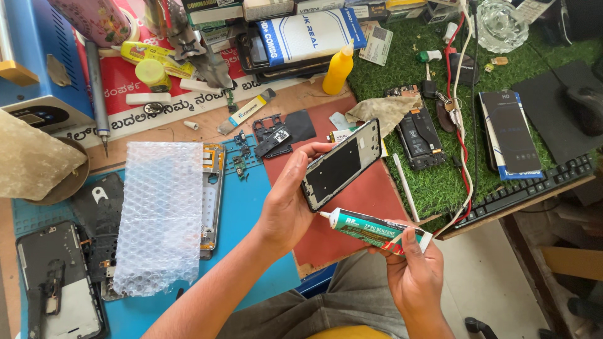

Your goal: The person holds a disassembled phone frame in one hand and a tube of adhesive in the other, squeezing glue along the inner edge of the frame while rotating it to reach each side. A second person briefly places a replacement screen on the mat, and the person continues applying adhesive around the frame.

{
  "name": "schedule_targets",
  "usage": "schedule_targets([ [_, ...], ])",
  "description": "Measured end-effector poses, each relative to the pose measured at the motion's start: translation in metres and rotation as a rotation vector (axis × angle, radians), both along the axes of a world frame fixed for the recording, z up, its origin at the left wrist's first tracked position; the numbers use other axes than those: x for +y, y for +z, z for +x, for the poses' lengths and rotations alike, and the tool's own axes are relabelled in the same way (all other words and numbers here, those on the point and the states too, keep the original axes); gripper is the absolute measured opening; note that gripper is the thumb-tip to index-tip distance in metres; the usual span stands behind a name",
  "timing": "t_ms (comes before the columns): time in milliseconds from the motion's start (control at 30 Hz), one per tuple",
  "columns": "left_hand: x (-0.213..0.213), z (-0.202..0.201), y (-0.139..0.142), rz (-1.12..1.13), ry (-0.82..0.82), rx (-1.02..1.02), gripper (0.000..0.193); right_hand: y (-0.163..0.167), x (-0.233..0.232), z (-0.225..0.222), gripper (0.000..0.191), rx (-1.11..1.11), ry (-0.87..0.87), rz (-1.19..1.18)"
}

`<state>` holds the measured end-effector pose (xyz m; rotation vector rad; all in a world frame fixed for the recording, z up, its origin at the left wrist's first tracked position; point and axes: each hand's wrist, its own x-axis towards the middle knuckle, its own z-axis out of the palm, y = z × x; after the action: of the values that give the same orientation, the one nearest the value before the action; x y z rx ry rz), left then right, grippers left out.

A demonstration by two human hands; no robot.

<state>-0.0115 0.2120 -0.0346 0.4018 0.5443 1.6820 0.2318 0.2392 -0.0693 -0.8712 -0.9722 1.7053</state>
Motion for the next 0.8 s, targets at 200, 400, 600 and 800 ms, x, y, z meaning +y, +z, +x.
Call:
schedule_targets([
  [200, -0.0007, -0.0007, 0.0009, -0.029, -0.005, 0.004, 0.047, 0.0017, -0.0007, -0.0001, 0.038, -0.011, 0.001, 0.004],
  [400, -0.0008, -0.0009, 0.0015, -0.025, -0.007, 0.005, 0.047, 0.0019, -0.0003, -0.0005, 0.038, -0.026, -0.011, -0.003],
  [600, -0.0017, -0.0011, 0.0022, -0.036, -0.007, 0.011, 0.047, 0.0024, 0.0000, 0.0008, 0.039, 0.002, 0.009, -0.001],
  [800, -0.0013, -0.0009, 0.0037, -0.039, -0.006, 0.011, 0.046, 0.0020, 0.0000, -0.0008, 0.038, -0.008, 0.007, 0.004],
])
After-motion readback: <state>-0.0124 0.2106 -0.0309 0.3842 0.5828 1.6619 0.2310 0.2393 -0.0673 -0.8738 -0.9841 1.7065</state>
